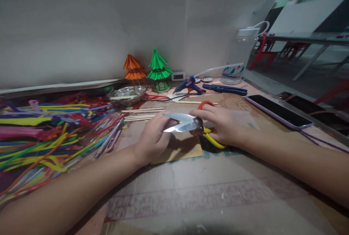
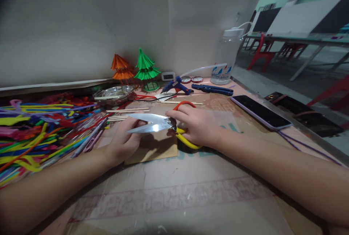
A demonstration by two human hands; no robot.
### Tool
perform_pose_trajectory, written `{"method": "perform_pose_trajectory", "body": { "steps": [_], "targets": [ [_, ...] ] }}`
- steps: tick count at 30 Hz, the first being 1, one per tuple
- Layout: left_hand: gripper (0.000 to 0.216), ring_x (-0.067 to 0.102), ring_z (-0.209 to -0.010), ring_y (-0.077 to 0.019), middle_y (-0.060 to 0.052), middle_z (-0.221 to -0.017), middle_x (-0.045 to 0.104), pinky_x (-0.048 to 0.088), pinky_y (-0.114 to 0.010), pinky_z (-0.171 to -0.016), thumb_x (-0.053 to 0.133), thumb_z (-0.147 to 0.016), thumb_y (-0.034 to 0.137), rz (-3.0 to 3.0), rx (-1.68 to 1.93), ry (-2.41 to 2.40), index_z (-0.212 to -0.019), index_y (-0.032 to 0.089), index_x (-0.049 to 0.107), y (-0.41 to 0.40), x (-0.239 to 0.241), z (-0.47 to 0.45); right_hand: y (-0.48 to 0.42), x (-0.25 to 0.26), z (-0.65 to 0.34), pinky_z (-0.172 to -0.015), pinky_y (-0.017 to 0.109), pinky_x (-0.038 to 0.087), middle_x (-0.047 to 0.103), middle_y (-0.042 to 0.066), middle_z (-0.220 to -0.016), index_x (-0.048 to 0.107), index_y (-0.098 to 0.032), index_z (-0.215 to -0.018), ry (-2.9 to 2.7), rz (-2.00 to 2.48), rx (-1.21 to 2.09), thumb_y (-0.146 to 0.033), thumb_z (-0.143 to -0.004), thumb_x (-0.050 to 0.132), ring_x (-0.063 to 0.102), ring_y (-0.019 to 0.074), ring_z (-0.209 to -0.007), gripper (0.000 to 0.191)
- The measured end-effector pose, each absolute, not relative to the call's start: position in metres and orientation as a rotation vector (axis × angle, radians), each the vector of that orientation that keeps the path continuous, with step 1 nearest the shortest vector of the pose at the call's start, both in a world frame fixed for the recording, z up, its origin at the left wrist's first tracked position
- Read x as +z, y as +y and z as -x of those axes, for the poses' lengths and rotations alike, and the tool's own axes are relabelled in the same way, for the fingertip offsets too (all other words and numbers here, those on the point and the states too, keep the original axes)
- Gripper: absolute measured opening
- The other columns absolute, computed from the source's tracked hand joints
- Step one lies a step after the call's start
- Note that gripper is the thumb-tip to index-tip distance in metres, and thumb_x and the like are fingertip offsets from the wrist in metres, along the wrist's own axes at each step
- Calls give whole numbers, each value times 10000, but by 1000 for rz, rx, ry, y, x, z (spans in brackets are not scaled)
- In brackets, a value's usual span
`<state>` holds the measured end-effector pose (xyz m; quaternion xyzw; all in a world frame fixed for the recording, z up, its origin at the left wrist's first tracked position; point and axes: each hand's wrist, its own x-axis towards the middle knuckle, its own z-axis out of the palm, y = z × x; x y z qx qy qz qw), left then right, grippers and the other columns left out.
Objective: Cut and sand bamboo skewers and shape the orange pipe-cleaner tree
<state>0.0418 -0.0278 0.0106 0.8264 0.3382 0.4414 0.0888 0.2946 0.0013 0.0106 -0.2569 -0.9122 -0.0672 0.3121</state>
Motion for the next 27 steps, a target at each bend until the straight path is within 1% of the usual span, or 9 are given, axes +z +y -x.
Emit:
{"method": "perform_pose_trajectory", "body": {
  "steps": [5,8,11,13,14,18,23,27],
  "targets": [
    [185,645,-859,-219,-57,-893,698,509,-333,-761,450,-896,119,-2489,1341,976,-902,185,623,-25,6,-40,-2,14,-297,-634,293,454,644,90,-960,589,-174,-1272,-2412,682,-301,-354,-911,618,597,191,-761,405],
    [167,646,-832,-207,-56,-897,702,501,-320,-749,460,-935,147,-2517,1379,966,-903,181,620,-25,6,-41,-2,14,-297,-656,294,462,671,97,-983,597,-170,-1262,-2407,681,-321,-368,-924,605,617,196,-786,392],
    [202,649,-822,-191,-47,-882,702,494,-302,-745,434,-999,196,-2543,1358,912,-931,181,623,-27,10,-43,-1,11,-297,-642,280,451,687,58,-884,621,-189,-1225,-2383,688,-211,-399,-939,607,612,176,-727,356],
    [229,645,-831,-183,-45,-889,700,488,-293,-747,414,-1028,227,-2549,1344,875,-941,182,621,-28,13,-45,0,9,-295,-623,271,443,672,21,-791,644,-202,-1189,-2358,724,-90,-415,-933,624,584,155,-654,333],
    [235,640,-832,-180,-44,-890,696,485,-290,-748,410,-1035,237,-2547,1348,867,-940,182,618,-29,15,-45,1,8,-295,-631,271,450,671,12,-781,650,-209,-1187,-2339,750,-23,-417,-925,636,583,153,-648,335],
    [208,610,-813,-164,-29,-861,655,476,-278,-740,422,-1036,238,-2512,1425,869,-942,187,600,-28,19,-46,4,8,-292,-706,299,492,705,35,-943,620,-239,-1277,-2252,823,163,-415,-891,671,628,183,-772,427],
    [97,605,-817,-165,-27,-894,648,487,-275,-730,492,-986,172,-2503,1502,863,-1008,201,582,-27,18,-46,6,7,-294,-674,316,482,655,77,-958,592,-195,-1288,-2313,767,-1,-409,-894,665,608,207,-786,455],
    [173,634,-888,-185,-44,-954,677,509,-294,-782,503,-926,99,-2544,1485,855,-1033,198,596,-27,16,-44,6,7,-295,-704,348,495,630,103,-997,561,-191,-1319,-2344,709,-106,-418,-906,643,607,237,-842,479]
  ]
}}
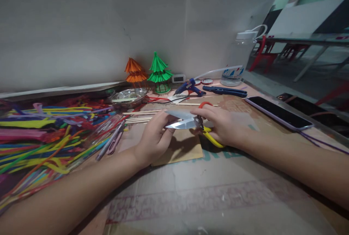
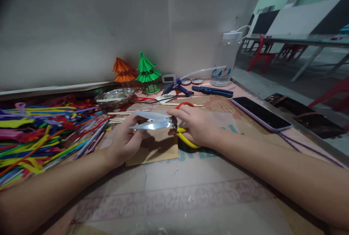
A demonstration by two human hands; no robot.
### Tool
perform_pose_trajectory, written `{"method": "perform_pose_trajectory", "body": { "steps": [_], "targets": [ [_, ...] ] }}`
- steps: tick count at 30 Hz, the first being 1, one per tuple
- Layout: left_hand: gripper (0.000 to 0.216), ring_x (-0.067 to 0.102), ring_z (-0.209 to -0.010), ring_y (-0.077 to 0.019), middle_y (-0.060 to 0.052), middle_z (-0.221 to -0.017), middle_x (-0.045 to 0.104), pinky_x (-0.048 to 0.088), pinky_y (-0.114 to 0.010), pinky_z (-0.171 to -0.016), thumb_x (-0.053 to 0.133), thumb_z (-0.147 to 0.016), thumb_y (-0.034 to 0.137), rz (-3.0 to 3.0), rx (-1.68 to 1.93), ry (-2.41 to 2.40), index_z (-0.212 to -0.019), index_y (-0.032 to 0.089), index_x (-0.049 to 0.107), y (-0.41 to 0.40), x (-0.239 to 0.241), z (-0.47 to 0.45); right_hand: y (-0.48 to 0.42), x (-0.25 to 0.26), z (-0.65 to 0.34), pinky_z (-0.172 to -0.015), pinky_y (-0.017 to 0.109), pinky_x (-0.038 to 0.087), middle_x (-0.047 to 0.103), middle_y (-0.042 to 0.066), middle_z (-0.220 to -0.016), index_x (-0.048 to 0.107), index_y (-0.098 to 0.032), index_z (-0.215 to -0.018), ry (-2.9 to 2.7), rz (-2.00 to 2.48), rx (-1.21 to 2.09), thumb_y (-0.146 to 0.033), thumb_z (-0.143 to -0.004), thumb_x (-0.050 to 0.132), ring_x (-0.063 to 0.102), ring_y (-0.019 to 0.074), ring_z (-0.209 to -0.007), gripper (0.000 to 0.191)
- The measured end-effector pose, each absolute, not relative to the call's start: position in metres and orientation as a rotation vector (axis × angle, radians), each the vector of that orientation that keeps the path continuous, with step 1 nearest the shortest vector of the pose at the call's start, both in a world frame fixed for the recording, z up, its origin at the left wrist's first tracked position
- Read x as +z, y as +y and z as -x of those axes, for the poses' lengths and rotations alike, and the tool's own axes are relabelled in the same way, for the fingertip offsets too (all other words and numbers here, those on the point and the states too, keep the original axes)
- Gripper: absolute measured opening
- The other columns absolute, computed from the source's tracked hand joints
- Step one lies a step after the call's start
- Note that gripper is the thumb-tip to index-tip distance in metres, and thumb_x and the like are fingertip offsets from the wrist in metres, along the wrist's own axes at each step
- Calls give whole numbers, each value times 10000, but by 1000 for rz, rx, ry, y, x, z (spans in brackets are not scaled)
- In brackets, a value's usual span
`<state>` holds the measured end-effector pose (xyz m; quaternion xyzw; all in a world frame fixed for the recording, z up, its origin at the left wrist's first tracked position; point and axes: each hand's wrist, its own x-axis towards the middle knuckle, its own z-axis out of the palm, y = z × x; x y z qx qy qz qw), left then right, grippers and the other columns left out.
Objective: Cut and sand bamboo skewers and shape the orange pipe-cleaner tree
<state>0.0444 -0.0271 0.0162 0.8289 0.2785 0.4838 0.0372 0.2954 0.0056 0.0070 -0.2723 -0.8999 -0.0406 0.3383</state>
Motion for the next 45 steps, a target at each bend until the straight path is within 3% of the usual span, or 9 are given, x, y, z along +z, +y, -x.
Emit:
{"method": "perform_pose_trajectory", "body": {
  "steps": [14,27,33,45],
  "targets": [
    [233,677,-934,-199,-65,-1003,736,539,-316,-825,490,-907,73,-2614,1452,839,-1033,189,648,-25,15,-42,3,9,-296,-659,309,470,626,98,-1013,548,-188,-1324,-2385,712,-111,-386,-906,650,591,199,-794,474],
    [159,703,-929,-190,-76,-982,749,553,-301,-827,528,-929,97,-2561,1544,808,-980,179,653,-24,15,-44,-1,12,-295,-669,306,479,631,80,-957,566,-190,-1287,-2392,762,-95,-409,-931,617,604,196,-790,421],
    [242,705,-1022,-212,-89,-1104,750,556,-323,-870,510,-913,72,-2547,1430,791,-1039,189,680,-28,17,-45,1,14,-292,-694,326,498,595,84,-962,544,-198,-1305,-2381,689,-62,-419,-922,632,590,213,-831,451],
    [200,717,-965,-222,-96,-1035,766,569,-349,-853,506,-930,124,-2556,1424,840,-967,181,695,-26,13,-43,-1,14,-292,-687,308,484,624,72,-949,575,-217,-1277,-2404,748,-38,-421,-925,624,604,201,-814,410]
  ]
}}
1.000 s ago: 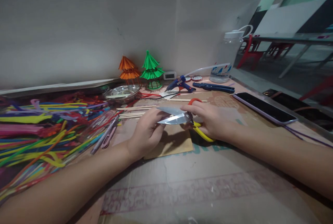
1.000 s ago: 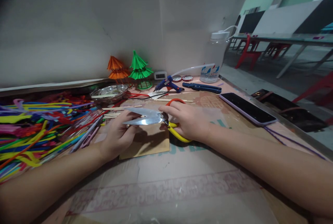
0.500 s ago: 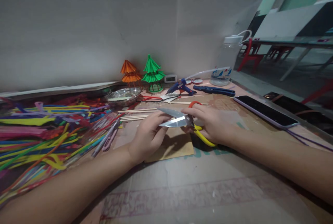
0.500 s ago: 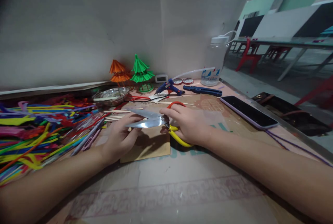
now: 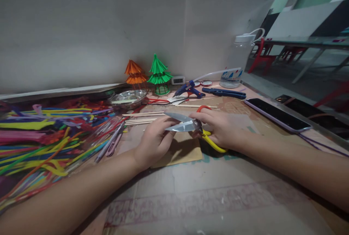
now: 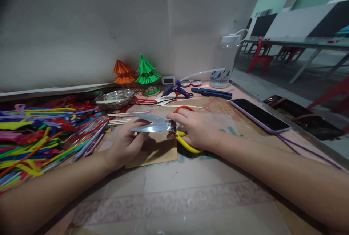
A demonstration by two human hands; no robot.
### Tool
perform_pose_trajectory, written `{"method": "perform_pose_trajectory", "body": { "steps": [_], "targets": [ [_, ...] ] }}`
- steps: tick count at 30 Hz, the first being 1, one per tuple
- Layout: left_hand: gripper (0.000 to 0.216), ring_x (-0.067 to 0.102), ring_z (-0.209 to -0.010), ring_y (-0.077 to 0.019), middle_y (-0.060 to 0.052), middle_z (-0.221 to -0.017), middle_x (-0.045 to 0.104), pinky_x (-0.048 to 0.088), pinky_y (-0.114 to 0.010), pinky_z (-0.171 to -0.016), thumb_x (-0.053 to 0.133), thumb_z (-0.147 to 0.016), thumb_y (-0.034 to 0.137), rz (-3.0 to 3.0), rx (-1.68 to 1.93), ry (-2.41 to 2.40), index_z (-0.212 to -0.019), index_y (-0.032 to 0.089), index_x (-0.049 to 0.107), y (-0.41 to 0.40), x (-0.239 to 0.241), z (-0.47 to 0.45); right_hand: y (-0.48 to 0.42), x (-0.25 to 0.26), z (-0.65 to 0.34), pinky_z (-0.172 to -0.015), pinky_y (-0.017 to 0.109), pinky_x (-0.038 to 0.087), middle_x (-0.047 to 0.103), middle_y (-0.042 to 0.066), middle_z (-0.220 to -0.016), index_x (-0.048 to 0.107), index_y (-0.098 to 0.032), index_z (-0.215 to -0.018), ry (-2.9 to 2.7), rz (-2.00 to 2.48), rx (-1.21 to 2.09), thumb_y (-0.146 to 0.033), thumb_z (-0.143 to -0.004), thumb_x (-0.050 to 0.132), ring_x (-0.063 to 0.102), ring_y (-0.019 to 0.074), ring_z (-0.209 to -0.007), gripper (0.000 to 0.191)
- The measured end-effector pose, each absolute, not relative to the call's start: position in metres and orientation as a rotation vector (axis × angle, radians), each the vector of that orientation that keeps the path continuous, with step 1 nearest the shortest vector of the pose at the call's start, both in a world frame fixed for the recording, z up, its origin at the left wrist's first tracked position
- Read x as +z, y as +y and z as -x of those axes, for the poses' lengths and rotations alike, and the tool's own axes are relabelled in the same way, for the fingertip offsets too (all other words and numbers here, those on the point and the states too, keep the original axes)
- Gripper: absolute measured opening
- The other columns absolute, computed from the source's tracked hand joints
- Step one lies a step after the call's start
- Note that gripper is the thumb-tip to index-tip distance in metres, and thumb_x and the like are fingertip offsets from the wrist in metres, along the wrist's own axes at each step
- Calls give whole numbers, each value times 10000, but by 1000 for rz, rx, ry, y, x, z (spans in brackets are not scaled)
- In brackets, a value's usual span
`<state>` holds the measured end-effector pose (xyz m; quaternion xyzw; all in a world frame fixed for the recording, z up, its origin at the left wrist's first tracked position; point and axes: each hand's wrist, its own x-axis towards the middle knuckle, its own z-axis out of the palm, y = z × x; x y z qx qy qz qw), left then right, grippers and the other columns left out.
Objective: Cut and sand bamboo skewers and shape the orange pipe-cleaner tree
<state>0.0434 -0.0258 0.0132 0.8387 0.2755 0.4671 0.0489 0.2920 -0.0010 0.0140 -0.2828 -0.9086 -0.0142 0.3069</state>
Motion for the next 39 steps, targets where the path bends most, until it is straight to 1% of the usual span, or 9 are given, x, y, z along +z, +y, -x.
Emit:
{"method": "perform_pose_trajectory", "body": {
  "steps": [4,9,13,15,18,23,27,35,39],
  "targets": [
    [199,714,-954,-219,-93,-1024,766,569,-342,-852,502,-943,134,-2545,1417,857,-959,176,695,-27,14,-45,-3,15,-292,-651,288,459,641,65,-908,605,-190,-1238,-2397,756,-69,-419,-925,624,595,182,-750,388],
    [221,704,-978,-217,-83,-1062,758,556,-347,-877,485,-966,149,-2491,1402,918,-1074,179,676,-28,16,-47,-2,10,-291,-611,260,431,664,25,-816,641,-186,-1215,-2350,783,49,-432,-919,645,561,146,-650,385],
    [207,680,-902,-199,-67,-958,736,534,-330,-819,471,-1013,254,-2404,1402,920,-995,193,668,-31,22,-46,4,8,-290,-626,259,443,665,13,-825,651,-219,-1235,-2163,913,160,-455,-870,693,565,153,-679,436],
    [248,655,-848,-189,-54,-893,710,516,-322,-784,457,-1030,329,-2328,1415,921,-952,200,653,-33,26,-44,7,10,-290,-586,251,427,633,1,-764,672,-212,-1188,-2078,1010,171,-473,-852,699,538,147,-637,426],
    [309,618,-835,-185,-51,-884,675,497,-320,-770,443,-1034,425,-2173,1425,904,-932,209,638,-35,33,-44,12,11,-291,-558,249,414,625,3,-732,683,-193,-1132,-2039,1073,174,-472,-850,686,529,148,-616,397],
    [334,451,-634,-133,2,-716,491,403,-255,-569,465,-1021,466,-1820,1521,770,-894,204,629,-38,47,-49,14,7,-292,-565,261,427,670,19,-772,689,-202,-1117,-2047,1106,164,-461,-846,688,567,160,-629,374],
    [329,363,-572,-123,26,-662,390,359,-248,-518,452,-1025,454,-1766,1486,730,-907,195,617,-40,58,-49,12,2,-292,-576,270,442,687,28,-815,674,-207,-1175,-2074,1086,164,-450,-828,711,591,174,-657,425],
    [181,455,-604,-109,33,-689,493,431,-230,-575,598,-970,387,-1796,1478,745,-1024,223,653,-37,68,-42,13,1,-292,-542,250,383,579,-15,-711,666,-216,-1177,-2148,1067,136,-449,-869,685,507,143,-602,387],
    [257,530,-617,-106,40,-651,562,443,-217,-602,623,-964,351,-1739,1449,711,-1200,252,634,-40,73,-43,15,0,-292,-548,253,371,578,-14,-714,671,-206,-1141,-2148,1076,159,-465,-869,685,502,142,-609,376]
  ]
}}
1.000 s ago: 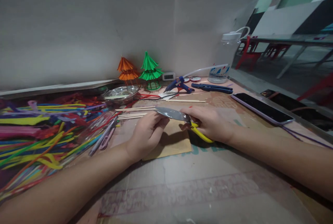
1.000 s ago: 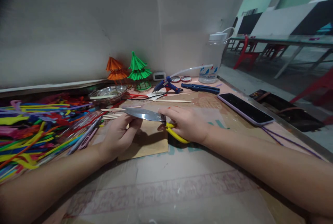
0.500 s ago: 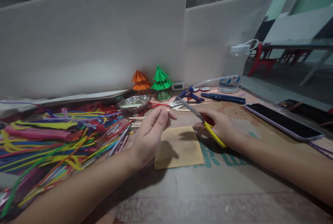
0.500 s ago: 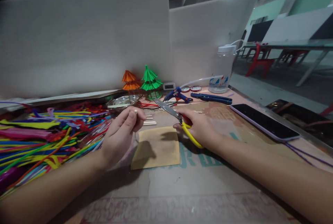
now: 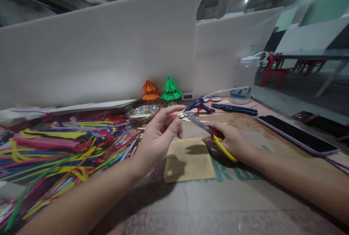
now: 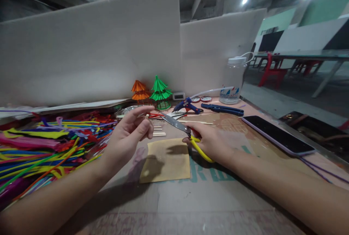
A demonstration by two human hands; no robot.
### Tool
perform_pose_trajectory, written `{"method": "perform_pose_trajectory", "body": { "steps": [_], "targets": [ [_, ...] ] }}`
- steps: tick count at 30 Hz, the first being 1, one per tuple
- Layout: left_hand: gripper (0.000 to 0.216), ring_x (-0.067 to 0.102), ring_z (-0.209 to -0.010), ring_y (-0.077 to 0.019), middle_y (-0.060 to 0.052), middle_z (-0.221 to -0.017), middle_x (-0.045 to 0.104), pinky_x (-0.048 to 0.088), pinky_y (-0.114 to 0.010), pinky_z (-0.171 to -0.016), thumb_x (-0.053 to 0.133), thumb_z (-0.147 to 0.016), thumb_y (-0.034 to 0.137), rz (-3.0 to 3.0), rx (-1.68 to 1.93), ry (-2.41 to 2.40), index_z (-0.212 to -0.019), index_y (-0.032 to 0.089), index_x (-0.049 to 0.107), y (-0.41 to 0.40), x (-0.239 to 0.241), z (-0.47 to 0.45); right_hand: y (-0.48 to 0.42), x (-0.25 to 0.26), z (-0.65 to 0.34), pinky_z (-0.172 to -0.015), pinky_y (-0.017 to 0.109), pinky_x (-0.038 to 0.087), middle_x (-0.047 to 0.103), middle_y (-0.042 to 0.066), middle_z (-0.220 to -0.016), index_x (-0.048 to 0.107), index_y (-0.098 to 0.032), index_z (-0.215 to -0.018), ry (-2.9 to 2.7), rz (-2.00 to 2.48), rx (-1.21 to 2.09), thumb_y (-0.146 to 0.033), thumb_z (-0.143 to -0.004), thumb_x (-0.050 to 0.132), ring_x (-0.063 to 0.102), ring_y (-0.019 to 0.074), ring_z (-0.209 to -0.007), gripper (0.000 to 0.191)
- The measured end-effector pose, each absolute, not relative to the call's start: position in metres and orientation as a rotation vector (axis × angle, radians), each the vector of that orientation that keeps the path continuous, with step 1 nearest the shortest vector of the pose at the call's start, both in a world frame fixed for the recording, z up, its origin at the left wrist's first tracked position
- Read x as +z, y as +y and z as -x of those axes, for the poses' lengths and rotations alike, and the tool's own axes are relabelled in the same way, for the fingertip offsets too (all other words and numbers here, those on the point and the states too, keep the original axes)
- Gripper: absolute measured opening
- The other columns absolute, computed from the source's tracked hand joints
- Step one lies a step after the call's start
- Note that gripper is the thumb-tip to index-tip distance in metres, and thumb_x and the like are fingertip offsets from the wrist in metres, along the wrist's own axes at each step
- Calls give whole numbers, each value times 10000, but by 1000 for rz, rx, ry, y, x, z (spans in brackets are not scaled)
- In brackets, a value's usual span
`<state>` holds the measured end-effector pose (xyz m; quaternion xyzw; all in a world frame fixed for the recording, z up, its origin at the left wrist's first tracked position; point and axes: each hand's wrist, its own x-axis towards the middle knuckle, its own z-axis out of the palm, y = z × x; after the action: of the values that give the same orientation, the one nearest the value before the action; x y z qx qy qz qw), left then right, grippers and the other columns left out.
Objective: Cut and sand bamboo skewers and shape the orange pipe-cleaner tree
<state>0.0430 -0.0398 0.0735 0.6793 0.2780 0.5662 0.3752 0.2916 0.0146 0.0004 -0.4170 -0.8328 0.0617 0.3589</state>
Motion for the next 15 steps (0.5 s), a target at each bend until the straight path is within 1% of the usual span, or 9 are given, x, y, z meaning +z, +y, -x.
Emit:
{"method": "perform_pose_trajectory", "body": {
  "steps": [2,3,5,6,8,10,11,15],
  "targets": [
    [308,542,-618,-102,33,-663,614,421,-205,-585,613,-973,357,-1713,1426,729,-1268,269,608,-41,74,-43,14,0,-292,-547,255,369,581,-14,-716,674,-208,-1132,-2138,1078,167,-474,-861,694,496,141,-607,381],
    [307,527,-598,-95,26,-677,638,401,-200,-563,606,-977,370,-1707,1416,736,-1267,268,612,-41,73,-43,13,0,-292,-550,257,377,588,-11,-727,670,-211,-1143,-2122,1067,181,-474,-861,695,498,142,-610,387],
    [283,499,-568,-87,8,-718,679,370,-200,-530,585,-984,406,-1718,1395,752,-1213,251,644,-40,69,-42,12,0,-292,-562,261,403,599,-4,-756,652,-215,-1181,-2080,1014,209,-465,-869,688,509,145,-624,401],
    [272,515,-584,-91,-3,-747,696,379,-203,-539,577,-986,418,-1739,1382,763,-1173,239,661,-38,66,-42,11,1,-293,-569,263,416,601,0,-771,638,-215,-1200,-2058,973,209,-454,-878,680,514,147,-632,403],
    [237,587,-689,-117,-25,-831,715,435,-220,-617,587,-980,403,-1820,1369,810,-1098,220,682,-33,58,-42,9,3,-293,-590,270,441,605,9,-817,609,-219,-1229,-2036,879,179,-416,-899,656,523,151,-655,387],
    [177,630,-832,-152,-41,-922,715,474,-251,-729,602,-974,340,-1956,1368,887,-1041,206,695,-28,48,-43,7,5,-293,-624,283,460,613,25,-890,576,-230,-1265,-2064,792,133,-377,-908,647,540,162,-704,392],
    [154,634,-874,-162,-45,-951,712,480,-266,-772,593,-976,304,-2037,1365,919,-1019,199,699,-26,43,-43,6,7,-293,-642,291,466,617,35,-922,567,-234,-1278,-2097,763,114,-370,-905,653,549,171,-736,406],
    [189,644,-959,-182,-58,-1023,722,488,-302,-854,503,-1000,201,-2309,1345,890,-1058,193,683,-22,31,-45,5,9,-293,-686,316,466,643,64,-969,573,-227,-1293,-2239,758,93,-413,-892,682,572,204,-820,455]
  ]
}}
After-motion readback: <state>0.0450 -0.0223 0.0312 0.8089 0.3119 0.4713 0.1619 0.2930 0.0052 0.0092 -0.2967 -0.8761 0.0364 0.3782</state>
